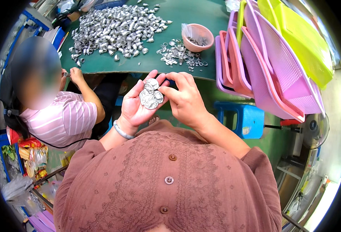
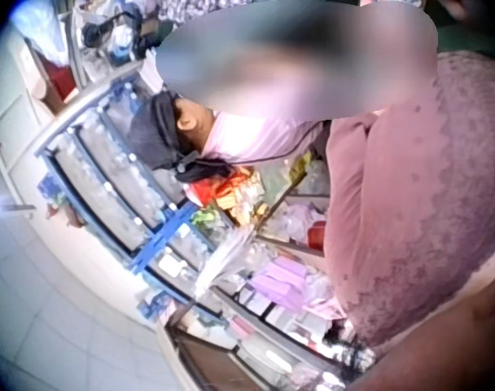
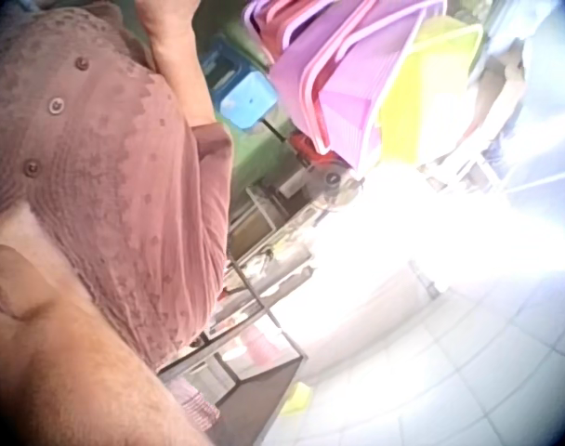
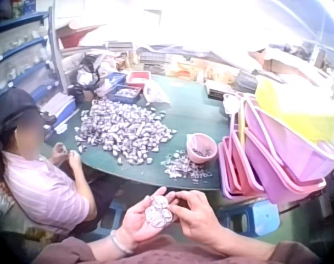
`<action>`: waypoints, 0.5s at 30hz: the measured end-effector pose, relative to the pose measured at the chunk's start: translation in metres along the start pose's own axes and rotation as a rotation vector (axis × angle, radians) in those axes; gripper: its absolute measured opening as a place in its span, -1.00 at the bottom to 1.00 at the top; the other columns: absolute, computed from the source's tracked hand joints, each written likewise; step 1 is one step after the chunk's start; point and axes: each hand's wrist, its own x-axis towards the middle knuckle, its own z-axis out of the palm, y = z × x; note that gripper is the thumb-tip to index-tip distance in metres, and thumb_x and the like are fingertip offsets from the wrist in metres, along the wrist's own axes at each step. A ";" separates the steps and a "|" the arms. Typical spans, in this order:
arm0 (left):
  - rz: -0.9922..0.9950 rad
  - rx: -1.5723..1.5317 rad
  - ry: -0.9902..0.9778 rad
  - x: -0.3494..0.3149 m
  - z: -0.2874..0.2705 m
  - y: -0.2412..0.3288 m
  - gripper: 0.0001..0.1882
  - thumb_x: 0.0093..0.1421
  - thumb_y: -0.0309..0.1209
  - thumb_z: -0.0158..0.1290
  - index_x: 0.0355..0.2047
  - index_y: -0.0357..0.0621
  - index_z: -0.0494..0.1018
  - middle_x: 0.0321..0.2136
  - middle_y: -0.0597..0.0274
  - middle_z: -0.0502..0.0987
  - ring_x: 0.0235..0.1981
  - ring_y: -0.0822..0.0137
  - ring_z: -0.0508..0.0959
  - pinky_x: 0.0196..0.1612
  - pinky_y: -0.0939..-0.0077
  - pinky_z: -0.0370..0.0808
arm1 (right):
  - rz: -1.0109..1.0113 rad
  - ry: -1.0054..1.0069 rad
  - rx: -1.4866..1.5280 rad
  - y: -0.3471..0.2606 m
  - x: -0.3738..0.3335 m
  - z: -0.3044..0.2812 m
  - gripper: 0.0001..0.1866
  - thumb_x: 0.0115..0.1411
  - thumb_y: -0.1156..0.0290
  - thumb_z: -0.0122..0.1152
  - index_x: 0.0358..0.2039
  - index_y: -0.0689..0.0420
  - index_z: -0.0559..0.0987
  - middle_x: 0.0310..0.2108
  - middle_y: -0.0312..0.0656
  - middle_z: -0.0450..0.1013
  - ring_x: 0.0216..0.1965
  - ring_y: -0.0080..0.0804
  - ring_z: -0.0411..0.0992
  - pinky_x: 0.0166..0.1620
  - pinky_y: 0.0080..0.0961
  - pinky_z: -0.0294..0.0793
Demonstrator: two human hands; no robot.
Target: The person picks up small silver-colored metal charms from a table, turns them over, and inspects them by hand. The person repeatedly handles multiple charms, comparing them and placing some back on the table while continuing to examine others.
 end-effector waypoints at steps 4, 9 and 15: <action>0.025 0.050 0.008 -0.008 0.000 0.008 -0.57 0.26 -0.26 -0.28 0.12 -0.05 0.09 0.07 0.06 0.23 0.07 0.10 0.26 0.14 0.01 0.13 | -0.023 0.010 -0.002 -0.004 0.009 0.008 -0.73 -0.20 0.63 0.08 -0.40 0.12 0.51 -0.21 -0.08 0.32 -0.16 -0.09 0.26 -0.12 -0.30 0.31; 0.029 0.022 0.006 -0.015 -0.001 0.012 -0.58 0.29 -0.28 -0.36 0.14 -0.07 0.07 0.10 0.08 0.19 0.12 0.11 0.20 0.17 -0.01 0.07 | -0.019 0.019 0.024 -0.009 0.015 0.016 -0.74 -0.22 0.65 0.09 -0.43 0.11 0.50 -0.19 -0.07 0.32 -0.15 -0.07 0.25 -0.10 -0.28 0.31; 0.025 -0.049 -0.042 -0.017 -0.007 0.017 -0.58 0.28 -0.29 -0.34 0.13 -0.09 0.10 0.08 0.10 0.23 0.13 0.10 0.19 0.16 0.05 0.11 | -0.100 -0.029 0.076 -0.016 0.009 0.011 -0.76 -0.22 0.67 0.10 -0.46 0.13 0.51 -0.16 -0.08 0.32 -0.16 -0.07 0.25 -0.13 -0.27 0.31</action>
